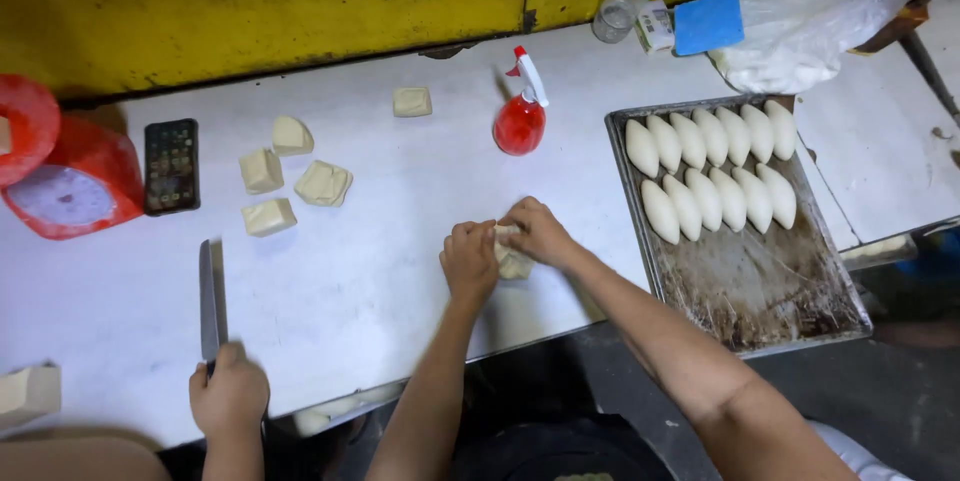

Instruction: A person in a bakery environment cuts dough into portions and shapes them into oval buns before placing them on a baking tray.

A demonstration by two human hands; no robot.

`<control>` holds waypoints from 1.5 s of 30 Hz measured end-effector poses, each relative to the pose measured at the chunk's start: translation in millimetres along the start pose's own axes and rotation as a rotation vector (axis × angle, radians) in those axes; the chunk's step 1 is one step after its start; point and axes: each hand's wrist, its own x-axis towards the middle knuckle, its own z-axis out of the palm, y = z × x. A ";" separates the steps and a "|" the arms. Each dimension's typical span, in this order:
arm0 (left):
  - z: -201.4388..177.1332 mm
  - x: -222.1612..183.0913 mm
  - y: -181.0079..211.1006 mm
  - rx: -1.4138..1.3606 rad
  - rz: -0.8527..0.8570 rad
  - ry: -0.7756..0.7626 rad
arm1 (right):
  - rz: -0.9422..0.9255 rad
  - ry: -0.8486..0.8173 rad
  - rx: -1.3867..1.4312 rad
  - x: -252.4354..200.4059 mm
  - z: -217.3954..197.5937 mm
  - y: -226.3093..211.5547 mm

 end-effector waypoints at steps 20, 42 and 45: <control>11.1 -37.2 33.6 0.282 0.011 0.264 | -0.422 0.616 -0.466 32.2 50.2 -9.0; 36.7 -20.7 -6.5 0.142 0.236 0.086 | -0.094 0.479 -0.313 11.0 37.1 -18.0; 5.5 -12.4 -23.2 -0.153 0.252 -0.223 | 0.141 -0.102 -0.020 -0.8 -14.7 -52.8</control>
